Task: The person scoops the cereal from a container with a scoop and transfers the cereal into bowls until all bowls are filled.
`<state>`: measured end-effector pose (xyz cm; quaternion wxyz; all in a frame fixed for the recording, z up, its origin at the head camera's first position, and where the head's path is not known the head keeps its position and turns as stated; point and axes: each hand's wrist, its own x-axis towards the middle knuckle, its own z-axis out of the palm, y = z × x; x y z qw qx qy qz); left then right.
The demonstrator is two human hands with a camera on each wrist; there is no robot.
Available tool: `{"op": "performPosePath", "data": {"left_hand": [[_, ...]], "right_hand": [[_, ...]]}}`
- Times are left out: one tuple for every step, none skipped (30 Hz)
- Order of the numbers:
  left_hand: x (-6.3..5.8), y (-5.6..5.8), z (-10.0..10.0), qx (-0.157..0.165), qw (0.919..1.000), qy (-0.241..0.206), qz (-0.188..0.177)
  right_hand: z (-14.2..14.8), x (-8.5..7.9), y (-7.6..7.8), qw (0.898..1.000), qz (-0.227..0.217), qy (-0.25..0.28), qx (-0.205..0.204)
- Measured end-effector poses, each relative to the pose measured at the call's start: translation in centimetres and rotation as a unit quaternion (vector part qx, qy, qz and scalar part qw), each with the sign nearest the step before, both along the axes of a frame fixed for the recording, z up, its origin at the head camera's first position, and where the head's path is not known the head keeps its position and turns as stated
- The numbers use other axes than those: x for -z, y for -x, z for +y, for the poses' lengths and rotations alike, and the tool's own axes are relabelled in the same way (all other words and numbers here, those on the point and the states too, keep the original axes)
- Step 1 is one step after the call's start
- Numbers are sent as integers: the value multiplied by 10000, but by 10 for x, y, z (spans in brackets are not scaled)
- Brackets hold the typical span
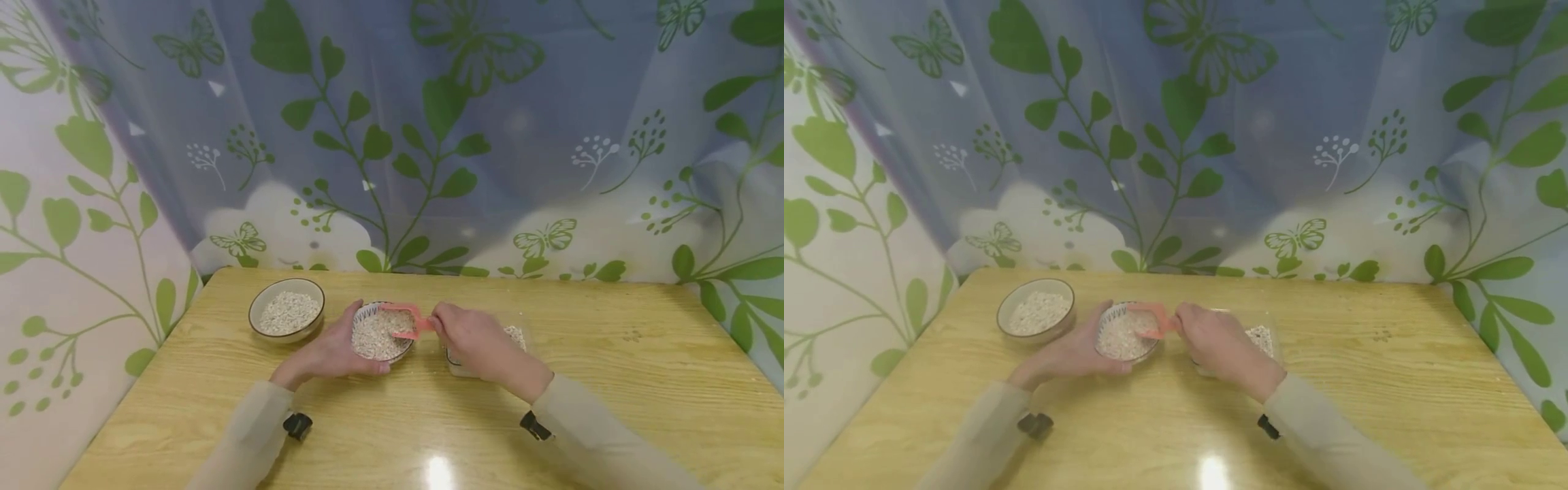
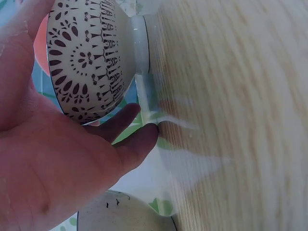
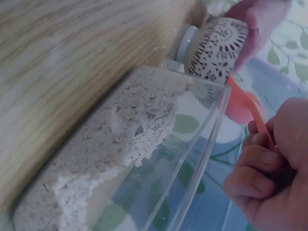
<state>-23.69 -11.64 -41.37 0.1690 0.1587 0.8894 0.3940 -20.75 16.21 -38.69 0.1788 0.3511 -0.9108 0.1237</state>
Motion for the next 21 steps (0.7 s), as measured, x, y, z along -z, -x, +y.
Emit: {"op": "performPosePath", "data": {"left_hand": [[0, 0, 0, 16, 10000, -3, -21], [0, -1, 0, 27, 10000, -2, -32], [0, -1, 0, 35, 10000, -5, -46], [0, -1, 0, 44, 10000, -8, -51], [0, -1, 0, 43, 10000, -10, -57], [-1, -1, 0, 35, 10000, -33, -62], [-1, -2, 0, 40, 10000, -58, -64], [-1, -1, 0, 38, 9999, -87, -74], [-1, -2, 0, 39, 9999, -113, -85], [-1, -1, 0, 39, 9999, -137, -94], [-1, -2, 0, 37, 9998, -166, -105], [-1, -2, 0, 37, 9997, -189, -117], [-1, -1, 0, 40, 9997, -201, -118], [-1, -1, 0, 40, 9997, -197, -122], [0, -1, 0, 54, 9997, -194, -99], [0, -1, 0, 58, 9998, -187, -97], [0, -1, 0, 64, 9998, -180, -85], [1, 0, 0, 69, 9998, -173, -79], [1, 0, 0, 71, 9998, -165, -67], [1, 0, 0, 74, 9998, -159, -59], [1, 0, 0, 72, 9998, -159, -52]], "right_hand": [[-2, 0, -1, 9993, 273, -235, -35], [-3, 1, -2, 9978, 498, -438, -77], [-4, 1, -4, 9956, 687, -627, -107], [-5, 1, -5, 9935, 801, -800, -113], [-6, 1, -6, 9918, 880, -914, -123], [-8, 0, -7, 9906, 914, -1007, -116], [-9, -1, -8, 9894, 947, -1094, -130], [-9, -1, -9, 9885, 948, -1172, -134], [-11, -2, -10, 9876, 950, -1248, -125], [-11, -2, -11, 9872, 918, -1301, -108], [-12, -2, -12, 9870, 920, -1316, -105], [-13, -2, -13, 9865, 917, -1351, -82], [-13, -2, -14, 9862, 904, -1388, -54], [-13, -2, -14, 9859, 898, -1409, -28], [-13, -2, -15, 9848, 943, -1459, 4], [-12, -2, -16, 9834, 1001, -1515, 36], [-11, -2, -16, 9816, 1080, -1576, 63], [-10, -3, -17, 9792, 1185, -1646, 81], [-9, -3, -17, 9771, 1277, -1698, 99], [-8, -4, -18, 9747, 1390, -1746, 114], [-7, -4, -18, 9725, 1489, -1789, 126]]}}
